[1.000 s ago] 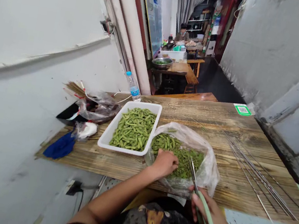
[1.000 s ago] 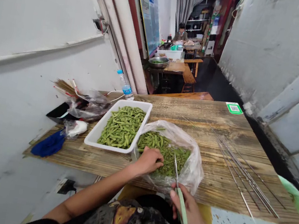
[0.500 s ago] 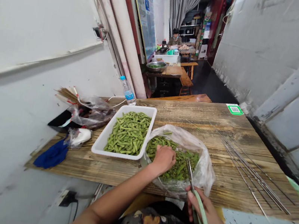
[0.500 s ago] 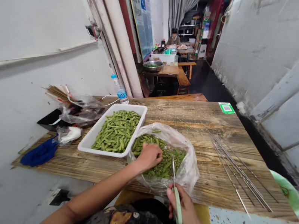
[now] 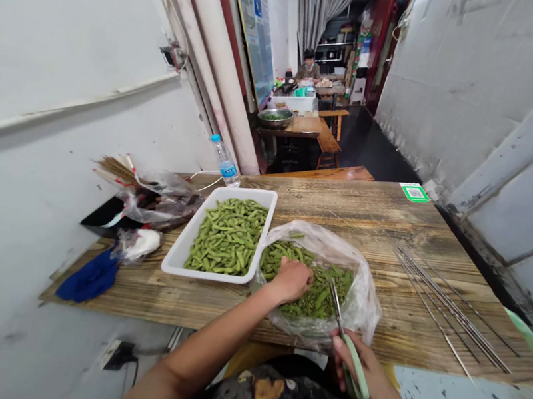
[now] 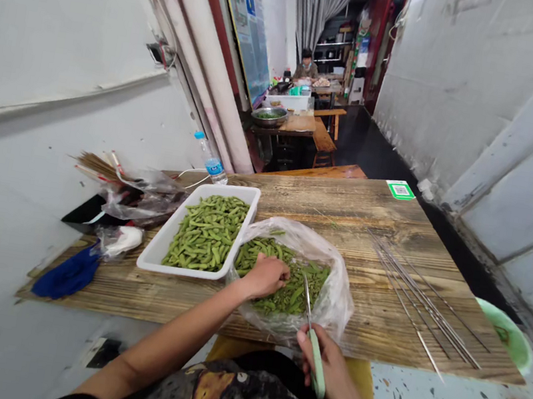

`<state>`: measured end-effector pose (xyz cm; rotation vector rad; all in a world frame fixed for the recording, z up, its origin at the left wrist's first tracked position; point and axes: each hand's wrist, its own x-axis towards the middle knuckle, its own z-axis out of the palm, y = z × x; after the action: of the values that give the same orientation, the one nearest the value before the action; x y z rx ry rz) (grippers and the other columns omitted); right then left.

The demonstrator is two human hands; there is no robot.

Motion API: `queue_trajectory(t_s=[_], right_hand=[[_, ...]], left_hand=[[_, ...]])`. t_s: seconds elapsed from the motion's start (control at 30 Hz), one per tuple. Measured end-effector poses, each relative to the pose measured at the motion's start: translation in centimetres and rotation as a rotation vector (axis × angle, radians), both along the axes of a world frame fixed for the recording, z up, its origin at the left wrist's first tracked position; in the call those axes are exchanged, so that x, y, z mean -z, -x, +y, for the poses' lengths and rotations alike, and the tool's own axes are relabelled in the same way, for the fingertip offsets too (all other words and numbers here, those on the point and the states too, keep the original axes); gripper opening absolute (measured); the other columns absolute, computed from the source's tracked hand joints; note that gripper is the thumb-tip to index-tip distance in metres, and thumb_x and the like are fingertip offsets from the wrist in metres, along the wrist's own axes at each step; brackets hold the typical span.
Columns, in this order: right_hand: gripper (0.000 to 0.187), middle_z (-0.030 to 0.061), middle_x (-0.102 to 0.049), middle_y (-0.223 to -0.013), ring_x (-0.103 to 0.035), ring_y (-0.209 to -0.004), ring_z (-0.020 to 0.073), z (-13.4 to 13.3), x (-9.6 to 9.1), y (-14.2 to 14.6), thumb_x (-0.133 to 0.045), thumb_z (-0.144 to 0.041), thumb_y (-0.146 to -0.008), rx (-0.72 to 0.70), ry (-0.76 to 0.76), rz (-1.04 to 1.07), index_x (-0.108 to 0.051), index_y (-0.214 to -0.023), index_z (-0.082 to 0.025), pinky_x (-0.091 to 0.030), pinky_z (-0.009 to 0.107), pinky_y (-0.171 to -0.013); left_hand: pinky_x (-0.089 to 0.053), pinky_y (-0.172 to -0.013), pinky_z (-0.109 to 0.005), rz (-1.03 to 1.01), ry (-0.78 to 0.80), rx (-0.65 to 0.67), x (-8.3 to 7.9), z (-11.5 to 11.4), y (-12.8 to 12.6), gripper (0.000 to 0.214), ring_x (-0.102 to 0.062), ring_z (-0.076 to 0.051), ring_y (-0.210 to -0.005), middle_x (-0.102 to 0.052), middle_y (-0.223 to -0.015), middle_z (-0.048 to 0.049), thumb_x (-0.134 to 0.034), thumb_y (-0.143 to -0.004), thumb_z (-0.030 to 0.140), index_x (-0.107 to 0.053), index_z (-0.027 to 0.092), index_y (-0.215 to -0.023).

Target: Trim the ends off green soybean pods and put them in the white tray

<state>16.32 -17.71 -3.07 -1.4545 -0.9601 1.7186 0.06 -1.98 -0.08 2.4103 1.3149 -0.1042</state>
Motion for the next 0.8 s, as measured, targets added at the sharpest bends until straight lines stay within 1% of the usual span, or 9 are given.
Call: queue_trajectory(t_s=[0.13,0.23,0.37,0.5,0.57,0.67,0.73,0.8], right_hand=[[0.051,-0.0065,-0.045,-0.061,-0.048,-0.050,0.0097,0.0,-0.3,0.0,-0.056,-0.065,-0.073,0.001,0.018,-0.021,-0.052,-0.096,-0.020,-0.041,0.020,-0.041],[0.052,-0.0065,-0.046,-0.061,-0.048,-0.050,0.0099,0.1,-0.5,0.2,-0.058,-0.067,-0.071,0.002,0.040,-0.023,-0.052,-0.094,-0.020,-0.040,0.020,-0.040],[0.045,-0.0063,-0.047,-0.060,-0.048,-0.048,0.0095,0.2,-0.6,0.3,-0.054,-0.065,-0.075,0.016,0.026,-0.017,-0.051,-0.086,-0.021,-0.039,0.020,-0.040],[0.044,-0.0068,-0.048,-0.058,-0.046,-0.045,0.0087,0.1,-0.5,0.4,-0.053,-0.064,-0.076,-0.002,0.021,-0.018,-0.050,-0.083,-0.021,-0.039,0.020,-0.038],[0.044,-0.0071,-0.048,-0.057,-0.045,-0.044,0.0085,0.2,-0.7,0.5,-0.054,-0.064,-0.076,-0.007,0.023,0.000,-0.050,-0.083,-0.021,-0.038,0.019,-0.038],[0.044,-0.0068,-0.048,-0.059,-0.046,-0.045,0.0084,0.4,-1.4,0.6,-0.056,-0.064,-0.074,0.008,0.020,0.032,-0.050,-0.082,-0.021,-0.039,0.019,-0.038],[0.044,-0.0067,-0.048,-0.060,-0.046,-0.044,0.0078,0.5,-1.9,0.8,-0.057,-0.064,-0.073,0.014,0.017,0.037,-0.049,-0.077,-0.020,-0.039,0.019,-0.037],[0.045,-0.0072,-0.046,-0.056,-0.043,-0.040,0.0066,0.6,-2.1,0.9,-0.056,-0.064,-0.074,0.018,0.012,0.033,-0.048,-0.073,-0.020,-0.037,0.018,-0.036]], left_hand=[[-0.033,-0.087,-0.036,-0.241,0.084,-0.079,0.4,-0.2,-0.1,0.016,-0.060,-0.019,-0.082,-0.068,-0.081,-0.0025,-0.059,-0.073,0.020,-0.066,0.019,-0.088],[-0.035,-0.086,-0.033,-0.365,0.120,-0.159,0.3,-0.6,-0.1,0.022,-0.061,-0.017,-0.079,-0.069,-0.081,-0.0012,-0.059,-0.075,0.023,-0.067,0.021,-0.095],[-0.040,-0.081,-0.031,-0.434,0.159,-0.291,0.0,-1.3,-0.2,0.018,-0.061,-0.017,-0.075,-0.069,-0.076,-0.0027,-0.058,-0.075,0.024,-0.070,0.018,-0.087],[-0.043,-0.076,-0.029,-0.553,0.151,-0.426,0.4,-1.7,-0.3,0.016,-0.061,-0.016,-0.071,-0.069,-0.074,-0.0030,-0.058,-0.073,0.022,-0.069,0.016,-0.084],[-0.044,-0.071,-0.027,-0.634,0.173,-0.451,0.6,-1.9,-0.4,0.015,-0.061,-0.016,-0.069,-0.069,-0.074,-0.0038,-0.059,-0.072,0.021,-0.068,0.015,-0.082],[-0.044,-0.064,-0.025,-0.743,0.245,-0.435,0.7,-2.1,-0.5,0.011,-0.061,-0.016,-0.067,-0.069,-0.073,-0.0053,-0.061,-0.070,0.022,-0.066,0.013,-0.075],[-0.044,-0.062,-0.024,-0.781,0.276,-0.423,0.7,-2.3,-0.5,0.010,-0.060,-0.015,-0.064,-0.068,-0.070,-0.0052,-0.062,-0.070,0.022,-0.064,0.013,-0.071],[-0.043,-0.060,-0.024,-0.785,0.272,-0.421,0.7,-2.5,-0.6,0.010,-0.058,-0.014,-0.061,-0.066,-0.067,-0.0044,-0.062,-0.069,0.022,-0.063,0.013,-0.070]])
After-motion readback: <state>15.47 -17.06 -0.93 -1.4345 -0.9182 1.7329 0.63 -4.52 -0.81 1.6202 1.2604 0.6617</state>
